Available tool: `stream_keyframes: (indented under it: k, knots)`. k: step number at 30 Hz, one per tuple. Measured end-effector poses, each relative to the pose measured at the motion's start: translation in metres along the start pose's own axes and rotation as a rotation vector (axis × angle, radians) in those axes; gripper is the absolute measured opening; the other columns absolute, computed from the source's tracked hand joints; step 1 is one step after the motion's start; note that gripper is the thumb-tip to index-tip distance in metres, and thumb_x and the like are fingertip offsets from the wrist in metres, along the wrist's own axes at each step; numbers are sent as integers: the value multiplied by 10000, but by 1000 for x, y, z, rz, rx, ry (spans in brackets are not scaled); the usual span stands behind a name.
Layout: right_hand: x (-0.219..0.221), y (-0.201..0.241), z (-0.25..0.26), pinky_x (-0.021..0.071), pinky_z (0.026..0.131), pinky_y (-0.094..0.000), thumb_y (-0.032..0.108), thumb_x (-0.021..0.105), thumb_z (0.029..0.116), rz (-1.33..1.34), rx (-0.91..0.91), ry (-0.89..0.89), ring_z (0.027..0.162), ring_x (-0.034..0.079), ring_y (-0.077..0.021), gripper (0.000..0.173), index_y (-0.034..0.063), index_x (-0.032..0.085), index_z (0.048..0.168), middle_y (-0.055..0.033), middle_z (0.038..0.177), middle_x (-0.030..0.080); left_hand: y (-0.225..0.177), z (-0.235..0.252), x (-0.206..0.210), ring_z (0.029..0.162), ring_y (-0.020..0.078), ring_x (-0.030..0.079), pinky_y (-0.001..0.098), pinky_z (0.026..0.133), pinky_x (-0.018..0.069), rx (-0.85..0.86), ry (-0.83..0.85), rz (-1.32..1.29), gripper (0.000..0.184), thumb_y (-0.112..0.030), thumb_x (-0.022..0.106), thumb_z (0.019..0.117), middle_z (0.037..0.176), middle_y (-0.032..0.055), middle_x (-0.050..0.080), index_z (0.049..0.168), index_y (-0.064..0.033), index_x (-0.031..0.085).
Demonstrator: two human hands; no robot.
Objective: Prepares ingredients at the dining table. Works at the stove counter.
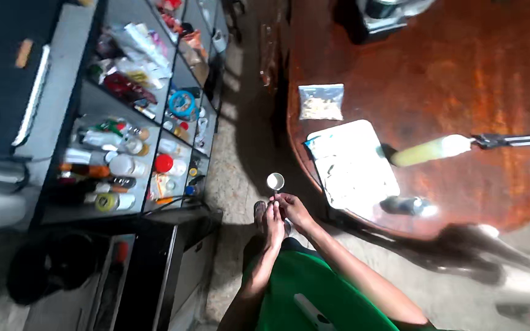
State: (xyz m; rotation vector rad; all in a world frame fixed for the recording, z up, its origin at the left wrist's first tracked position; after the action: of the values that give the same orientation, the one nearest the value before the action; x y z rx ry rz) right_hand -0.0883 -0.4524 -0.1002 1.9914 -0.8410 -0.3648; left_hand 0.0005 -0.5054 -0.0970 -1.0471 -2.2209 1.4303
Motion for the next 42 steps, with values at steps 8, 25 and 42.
stream_keyframes:
  k: [8, 25, 42]
  knots:
    - [125, 8, -26, 580, 610, -328, 236, 405, 1117, -393, -31, 230, 597, 637, -131, 339, -3, 644, 1151, -36, 736, 654, 97, -92, -173, 684, 111, 597, 292, 679, 530, -83, -70, 41, 474, -231, 283, 1136, 881, 102, 683, 1215, 74, 637]
    - [513, 42, -97, 485, 609, -300, 218, 487, 1074, -659, -310, 545, 626, 526, -98, 282, 24, 683, 1133, -30, 809, 611, 505, -356, -454, 1133, 362, 670, 534, 1018, 504, -815, -334, 37, 405, -261, 421, 1117, 1222, 226, 695, 1277, 25, 659]
    - [839, 128, -80, 565, 794, -593, 279, 468, 1081, -1362, -1049, 583, 911, 705, -396, 321, 35, 675, 1106, -204, 945, 697, 509, -347, -449, 1243, 355, 624, 560, 1073, 471, -798, -355, -82, 326, -233, 522, 1070, 1281, 197, 685, 1231, -19, 708]
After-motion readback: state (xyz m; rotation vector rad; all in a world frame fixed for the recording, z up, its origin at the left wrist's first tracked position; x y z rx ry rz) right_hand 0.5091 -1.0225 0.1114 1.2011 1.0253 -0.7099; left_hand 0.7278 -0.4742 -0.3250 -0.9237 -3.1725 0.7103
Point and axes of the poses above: each hand's wrist, its own z-axis towards the middle knuckle, its own x-axis out of the palm, y = z × x, the point moved 8 cm from there along z, towards the middle knuckle
